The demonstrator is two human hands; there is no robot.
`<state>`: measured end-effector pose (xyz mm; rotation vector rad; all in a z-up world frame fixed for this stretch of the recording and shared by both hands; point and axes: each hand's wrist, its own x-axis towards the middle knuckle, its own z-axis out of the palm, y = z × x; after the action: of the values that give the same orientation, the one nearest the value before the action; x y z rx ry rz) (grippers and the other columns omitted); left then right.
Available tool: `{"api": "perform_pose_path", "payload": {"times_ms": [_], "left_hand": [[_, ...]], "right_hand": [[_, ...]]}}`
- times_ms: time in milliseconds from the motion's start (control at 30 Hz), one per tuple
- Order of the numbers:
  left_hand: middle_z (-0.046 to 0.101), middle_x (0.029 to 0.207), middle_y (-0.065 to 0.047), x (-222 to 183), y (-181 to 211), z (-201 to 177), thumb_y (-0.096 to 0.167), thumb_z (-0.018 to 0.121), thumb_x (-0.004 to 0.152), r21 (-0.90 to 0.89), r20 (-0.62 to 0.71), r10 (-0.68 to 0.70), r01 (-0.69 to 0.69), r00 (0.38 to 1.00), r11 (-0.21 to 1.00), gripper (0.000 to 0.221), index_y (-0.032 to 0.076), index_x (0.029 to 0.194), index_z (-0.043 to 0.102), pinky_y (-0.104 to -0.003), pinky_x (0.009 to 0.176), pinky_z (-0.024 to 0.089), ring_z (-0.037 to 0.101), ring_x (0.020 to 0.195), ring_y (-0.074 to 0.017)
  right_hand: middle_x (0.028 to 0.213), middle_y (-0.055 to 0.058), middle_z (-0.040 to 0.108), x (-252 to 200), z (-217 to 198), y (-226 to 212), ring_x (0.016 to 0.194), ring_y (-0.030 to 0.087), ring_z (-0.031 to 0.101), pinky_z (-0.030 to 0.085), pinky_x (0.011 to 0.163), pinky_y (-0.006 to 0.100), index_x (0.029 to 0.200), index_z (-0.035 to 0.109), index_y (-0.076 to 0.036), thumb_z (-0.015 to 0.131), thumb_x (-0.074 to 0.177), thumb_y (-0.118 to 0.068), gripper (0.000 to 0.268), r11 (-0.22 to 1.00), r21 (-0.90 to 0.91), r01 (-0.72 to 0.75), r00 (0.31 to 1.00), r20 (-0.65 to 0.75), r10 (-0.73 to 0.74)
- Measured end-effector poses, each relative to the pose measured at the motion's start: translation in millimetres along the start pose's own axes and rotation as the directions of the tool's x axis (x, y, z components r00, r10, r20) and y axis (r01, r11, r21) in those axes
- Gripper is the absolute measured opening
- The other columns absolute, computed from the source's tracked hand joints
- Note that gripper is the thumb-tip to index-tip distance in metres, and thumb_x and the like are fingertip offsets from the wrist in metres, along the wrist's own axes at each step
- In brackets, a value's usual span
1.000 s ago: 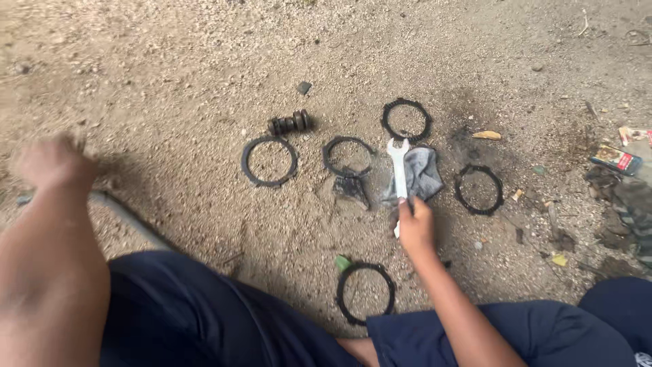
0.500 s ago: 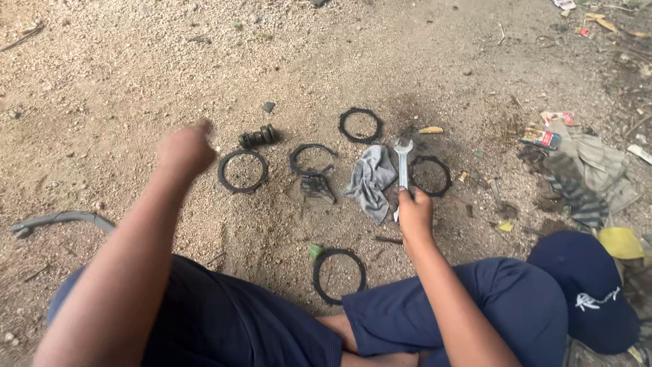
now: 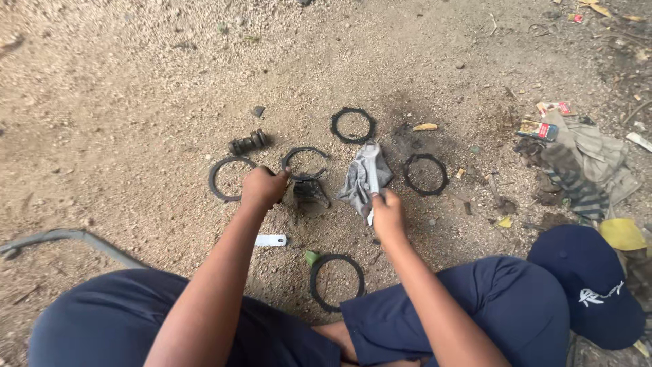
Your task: The person cleans and reassembles mechanical components on the ground, using a cloth to wipe a circular part and a wrench to work on other metal pieces.
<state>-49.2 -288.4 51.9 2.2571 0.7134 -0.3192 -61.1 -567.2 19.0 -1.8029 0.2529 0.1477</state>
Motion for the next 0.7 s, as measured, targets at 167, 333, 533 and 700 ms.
{"api": "perform_pose_path", "payload": {"times_ms": [167, 333, 533, 700], "left_hand": [[0.074, 0.098, -0.023, 17.5, -2.0, 8.3, 0.058, 0.069, 0.094, -0.115, 0.083, -0.085, 0.094, 0.993, 0.989, 0.067, -0.009, 0.099, 0.069, -0.042, 0.077, 0.059, 0.075, 0.085, -0.0296], [0.074, 0.103, -0.019, 47.8, -10.8, 46.3, 0.037, 0.075, 0.089, -0.282, 0.034, -0.048, 0.056, 0.998, 0.958, 0.044, -0.003, 0.106, 0.067, -0.039, 0.077, 0.060, 0.074, 0.086, -0.0263], [0.073, 0.099, -0.020, 54.8, -3.7, 41.9, 0.015, 0.074, 0.085, -0.417, -0.003, 0.046, -0.043, 0.999, 0.908, 0.034, -0.006, 0.110, 0.065, -0.040, 0.073, 0.061, 0.073, 0.083, -0.0259], [0.074, 0.092, -0.017, 39.2, 3.9, 17.9, 0.010, 0.069, 0.082, -0.440, 0.072, 0.012, 0.021, 0.997, 0.898, 0.035, -0.004, 0.113, 0.068, -0.039, 0.061, 0.060, 0.073, 0.070, -0.0244]], "right_hand": [[0.063, -0.001, 0.066, 0.7, 19.0, 4.2, 0.048, 0.011, 0.060, 0.050, 0.044, 0.030, 0.113, 0.069, -0.007, 0.054, 0.101, -0.017, 0.021, 0.990, -0.137, -0.044, 0.995, 0.088, 0.056], [0.064, 0.001, 0.064, 5.2, 40.3, 8.5, 0.052, 0.008, 0.055, 0.044, 0.047, 0.028, 0.113, 0.075, -0.002, 0.065, 0.100, -0.017, 0.022, 0.960, -0.191, 0.207, 0.973, 0.139, -0.182], [0.065, 0.000, 0.065, -5.8, 44.7, -17.0, 0.048, 0.010, 0.057, 0.045, 0.043, 0.030, 0.125, 0.069, -0.009, 0.063, 0.098, -0.019, 0.029, 0.980, -0.183, 0.082, 0.991, 0.121, -0.060], [0.066, 0.000, 0.062, -5.1, 13.0, 6.0, 0.052, 0.008, 0.054, 0.042, 0.047, 0.028, 0.112, 0.076, -0.002, 0.064, 0.101, -0.018, 0.023, 0.981, -0.095, 0.170, 0.983, 0.088, -0.162]]}}
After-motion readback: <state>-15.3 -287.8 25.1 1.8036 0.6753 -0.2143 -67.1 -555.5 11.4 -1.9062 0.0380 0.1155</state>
